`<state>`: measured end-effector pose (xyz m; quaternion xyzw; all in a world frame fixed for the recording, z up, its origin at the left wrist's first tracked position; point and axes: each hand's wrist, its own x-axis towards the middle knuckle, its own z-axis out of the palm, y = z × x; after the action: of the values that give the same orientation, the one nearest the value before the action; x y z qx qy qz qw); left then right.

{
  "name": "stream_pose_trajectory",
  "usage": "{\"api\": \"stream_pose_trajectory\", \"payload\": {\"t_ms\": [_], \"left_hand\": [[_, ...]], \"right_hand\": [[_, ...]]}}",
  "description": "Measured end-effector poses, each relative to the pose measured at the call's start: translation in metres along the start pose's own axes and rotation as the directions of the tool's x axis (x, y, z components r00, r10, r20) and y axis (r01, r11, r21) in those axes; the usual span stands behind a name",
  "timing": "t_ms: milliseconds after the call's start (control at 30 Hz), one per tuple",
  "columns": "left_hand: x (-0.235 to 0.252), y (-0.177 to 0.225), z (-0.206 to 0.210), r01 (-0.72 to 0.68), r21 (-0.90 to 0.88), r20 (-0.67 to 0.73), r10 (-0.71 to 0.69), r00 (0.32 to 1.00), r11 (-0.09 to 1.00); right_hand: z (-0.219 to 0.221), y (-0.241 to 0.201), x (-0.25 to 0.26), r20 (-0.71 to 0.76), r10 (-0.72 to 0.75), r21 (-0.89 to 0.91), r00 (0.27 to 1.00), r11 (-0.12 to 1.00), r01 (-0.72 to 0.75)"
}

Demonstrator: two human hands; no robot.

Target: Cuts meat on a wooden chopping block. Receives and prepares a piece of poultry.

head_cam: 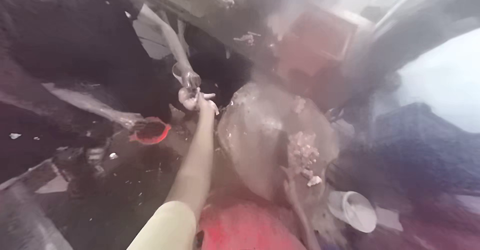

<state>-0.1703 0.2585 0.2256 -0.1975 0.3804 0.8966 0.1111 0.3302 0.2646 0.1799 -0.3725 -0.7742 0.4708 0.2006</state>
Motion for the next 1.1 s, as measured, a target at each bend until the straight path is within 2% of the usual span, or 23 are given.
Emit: {"api": "stream_pose_trajectory", "payload": {"t_ms": [67, 133, 167, 300, 400, 533, 633, 800, 933, 967, 1033, 1067, 1100], "left_hand": [[-0.003, 0.015, -0.008, 0.041, 0.181, -0.044, -0.034, 0.998, 0.983], [-0.003, 0.03, -0.02, 0.091, 0.387, -0.149, -0.035, 0.988, 0.918], [-0.004, 0.04, -0.028, 0.096, 0.436, -0.16, -0.028, 0.987, 0.895], [-0.018, 0.093, -0.082, 0.008, 0.62, -0.008, -0.004, 1.0, 0.784], [-0.002, 0.126, -0.141, 0.009, 0.756, 0.016, -0.032, 0.999, 0.654], [-0.004, 0.158, -0.21, 0.118, 0.758, -0.102, -0.062, 0.993, 0.641], [-0.003, 0.158, -0.276, 0.219, 0.745, -0.204, -0.097, 0.974, 0.63], [-0.011, 0.15, -0.381, 0.4, 0.825, -0.41, -0.063, 0.91, 0.4], [-0.026, 0.162, -0.445, 0.489, 0.799, -0.531, 0.028, 0.847, 0.35], [-0.033, 0.169, -0.454, 0.503, 0.8, -0.543, 0.038, 0.839, 0.328], [-0.044, 0.182, -0.469, 0.498, 0.795, -0.543, 0.042, 0.838, 0.347], [-0.047, 0.187, -0.48, 0.468, 0.786, -0.527, 0.041, 0.849, 0.405], [-0.051, 0.191, -0.489, 0.445, 0.772, -0.519, 0.048, 0.853, 0.454]], "right_hand": [[0.001, 0.001, -0.001, 0.006, 0.006, 0.017, 1.0, 1.0, -0.006], [0.001, -0.002, -0.001, 0.01, 0.011, 0.018, 1.0, 1.0, -0.011], [0.001, -0.001, -0.001, 0.014, 0.015, 0.011, 1.0, 1.0, -0.016], [0.001, 0.002, -0.001, 0.005, -0.003, 0.026, 1.0, 1.0, 0.003], [0.001, 0.0, -0.001, -0.001, 0.025, 0.051, 1.0, 0.998, -0.025], [-0.003, 0.007, 0.002, 0.024, -0.006, 0.03, 1.0, 1.0, 0.005], [-0.008, 0.009, 0.002, 0.048, 0.02, 0.015, 0.999, 1.0, -0.021], [-0.018, -0.01, 0.004, 0.086, 0.055, -0.083, 0.995, 0.995, -0.048], [-0.018, 0.003, 0.005, 0.086, 0.014, -0.149, 0.996, 0.989, -0.001], [-0.016, -0.004, 0.004, 0.058, 0.102, -0.172, 0.993, 0.981, -0.091], [-0.011, -0.036, 0.014, 0.042, 0.393, -0.241, 0.919, 0.896, -0.373], [-0.012, -0.013, 0.007, 0.045, 0.215, -0.213, 0.976, 0.956, -0.201], [-0.018, 0.004, 0.003, 0.102, 0.024, -0.181, 0.994, 0.983, -0.005]]}}
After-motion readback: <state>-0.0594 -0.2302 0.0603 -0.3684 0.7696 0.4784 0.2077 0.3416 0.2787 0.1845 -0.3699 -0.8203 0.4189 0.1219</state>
